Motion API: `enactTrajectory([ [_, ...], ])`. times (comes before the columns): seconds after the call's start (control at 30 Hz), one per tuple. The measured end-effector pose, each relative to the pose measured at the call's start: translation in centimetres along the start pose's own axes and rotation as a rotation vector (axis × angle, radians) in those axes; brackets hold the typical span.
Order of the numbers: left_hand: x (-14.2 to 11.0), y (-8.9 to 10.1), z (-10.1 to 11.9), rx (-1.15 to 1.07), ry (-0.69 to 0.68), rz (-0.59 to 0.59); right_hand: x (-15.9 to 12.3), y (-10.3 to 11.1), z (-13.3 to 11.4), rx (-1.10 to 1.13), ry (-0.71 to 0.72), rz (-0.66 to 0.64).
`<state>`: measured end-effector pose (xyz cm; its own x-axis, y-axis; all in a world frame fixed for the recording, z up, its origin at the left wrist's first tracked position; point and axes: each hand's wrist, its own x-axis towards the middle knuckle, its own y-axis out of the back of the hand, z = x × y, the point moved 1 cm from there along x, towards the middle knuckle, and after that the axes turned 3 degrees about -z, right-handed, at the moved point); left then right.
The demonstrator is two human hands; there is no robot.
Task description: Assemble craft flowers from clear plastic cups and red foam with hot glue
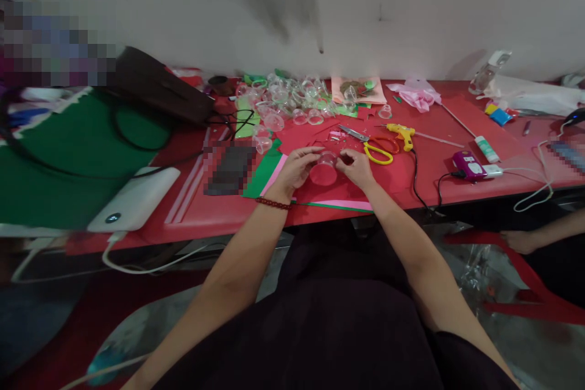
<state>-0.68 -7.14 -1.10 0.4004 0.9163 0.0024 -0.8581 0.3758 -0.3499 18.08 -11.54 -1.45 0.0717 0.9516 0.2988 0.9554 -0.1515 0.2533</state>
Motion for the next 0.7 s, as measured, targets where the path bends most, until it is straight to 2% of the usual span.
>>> enactTrajectory([
  [0.17,-0.01,0.0,-0.34,0.034,-0.057,0.03,-0.07,0.19,-0.2,-0.001,0.021,0.041],
  [0.37,0.11,0.0,-0.4,0.052,-0.107,-0.007,-0.03,0.13,0.02,0.024,0.008,-0.03],
  [0.47,-0.01,0.14,-0.35,0.058,-0.099,-0.008,-0.01,0.11,0.1,0.004,0.023,-0.008],
  [0.6,-0.3,-0.11,-0.26,0.102,-0.01,-0.127,0.29,0.4,0.47,0.041,0.016,0.089],
  [0.7,-0.38,-0.44,-0.2,0.121,0.004,-0.165,0.51,0.61,0.77,0.067,-0.008,0.082],
])
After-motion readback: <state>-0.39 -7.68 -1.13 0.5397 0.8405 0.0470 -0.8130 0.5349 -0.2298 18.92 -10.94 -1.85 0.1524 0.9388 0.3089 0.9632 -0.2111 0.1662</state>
